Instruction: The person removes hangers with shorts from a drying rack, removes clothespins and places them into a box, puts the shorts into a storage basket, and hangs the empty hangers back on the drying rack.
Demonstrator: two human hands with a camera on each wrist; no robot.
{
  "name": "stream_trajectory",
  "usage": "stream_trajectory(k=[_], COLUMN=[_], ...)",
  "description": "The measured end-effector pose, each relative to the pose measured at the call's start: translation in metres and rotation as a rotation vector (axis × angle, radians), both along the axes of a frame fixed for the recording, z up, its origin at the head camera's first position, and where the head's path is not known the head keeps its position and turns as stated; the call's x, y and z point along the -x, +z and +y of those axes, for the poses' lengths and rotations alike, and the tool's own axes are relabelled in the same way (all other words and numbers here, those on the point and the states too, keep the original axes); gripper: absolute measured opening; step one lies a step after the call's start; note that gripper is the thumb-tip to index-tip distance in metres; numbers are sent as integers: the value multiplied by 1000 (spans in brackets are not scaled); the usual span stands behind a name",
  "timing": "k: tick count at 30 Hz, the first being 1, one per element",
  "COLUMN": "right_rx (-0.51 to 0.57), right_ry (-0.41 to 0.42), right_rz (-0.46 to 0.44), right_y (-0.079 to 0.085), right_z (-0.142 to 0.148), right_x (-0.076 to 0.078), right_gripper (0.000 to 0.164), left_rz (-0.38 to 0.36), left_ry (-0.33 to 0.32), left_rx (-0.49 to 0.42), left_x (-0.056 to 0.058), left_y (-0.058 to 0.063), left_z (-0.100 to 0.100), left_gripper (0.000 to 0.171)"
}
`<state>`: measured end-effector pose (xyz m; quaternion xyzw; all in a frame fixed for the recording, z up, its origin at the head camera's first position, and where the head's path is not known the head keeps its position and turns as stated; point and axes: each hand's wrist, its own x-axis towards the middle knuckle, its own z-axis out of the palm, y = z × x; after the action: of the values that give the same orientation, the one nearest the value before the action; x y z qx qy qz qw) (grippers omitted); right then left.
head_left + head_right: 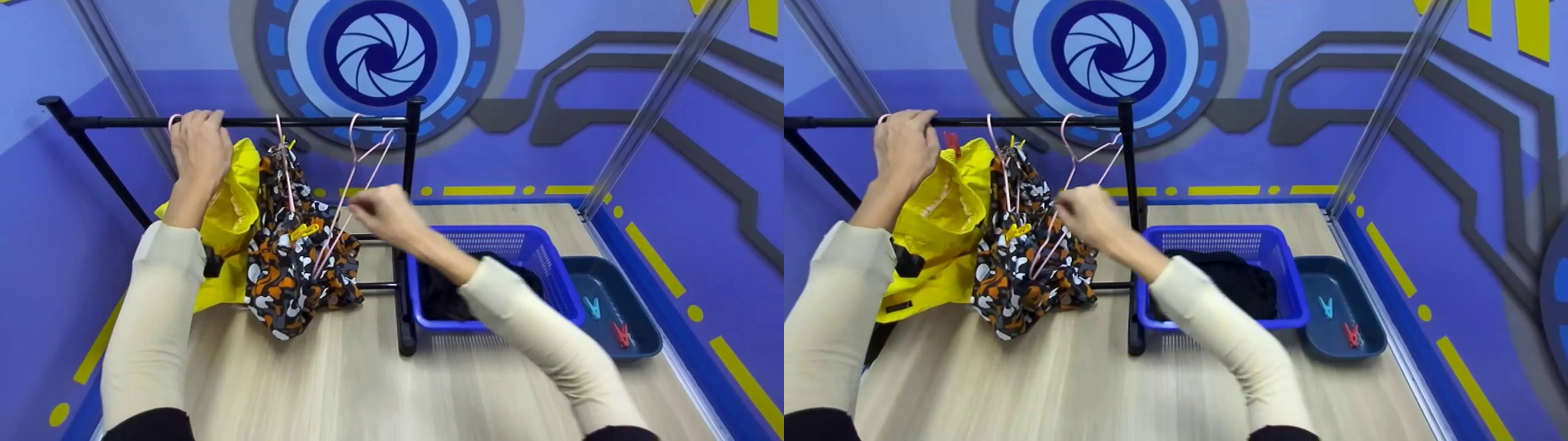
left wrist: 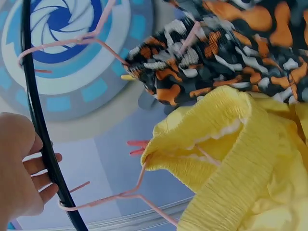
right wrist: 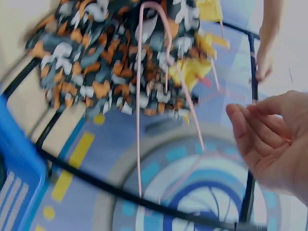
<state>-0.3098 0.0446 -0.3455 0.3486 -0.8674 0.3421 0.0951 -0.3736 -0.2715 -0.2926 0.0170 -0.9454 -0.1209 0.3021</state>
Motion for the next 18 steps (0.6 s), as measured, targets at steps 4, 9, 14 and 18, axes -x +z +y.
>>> stream_trajectory(k=[4,9,14,18], right_rx=[79,99,153,394], right_ry=[77,71,-52,-82], right_rz=[-170,-351,-551,-777], right_y=[-15,-35,-49,-58], right_z=[-37,-70,-92,-109], right_x=[-6,-15,-19,-21], right_gripper=[32,44,83,102], left_rz=[11,25,-11,-16], left_ry=[-13,-30,-13,-11], left_rx=[82,115,142,143], left_x=[1,4,5,3], left_y=[-4,-7,-9,-8], left_z=[-4,-5,-6,-9], left_gripper=[36,38,43,46])
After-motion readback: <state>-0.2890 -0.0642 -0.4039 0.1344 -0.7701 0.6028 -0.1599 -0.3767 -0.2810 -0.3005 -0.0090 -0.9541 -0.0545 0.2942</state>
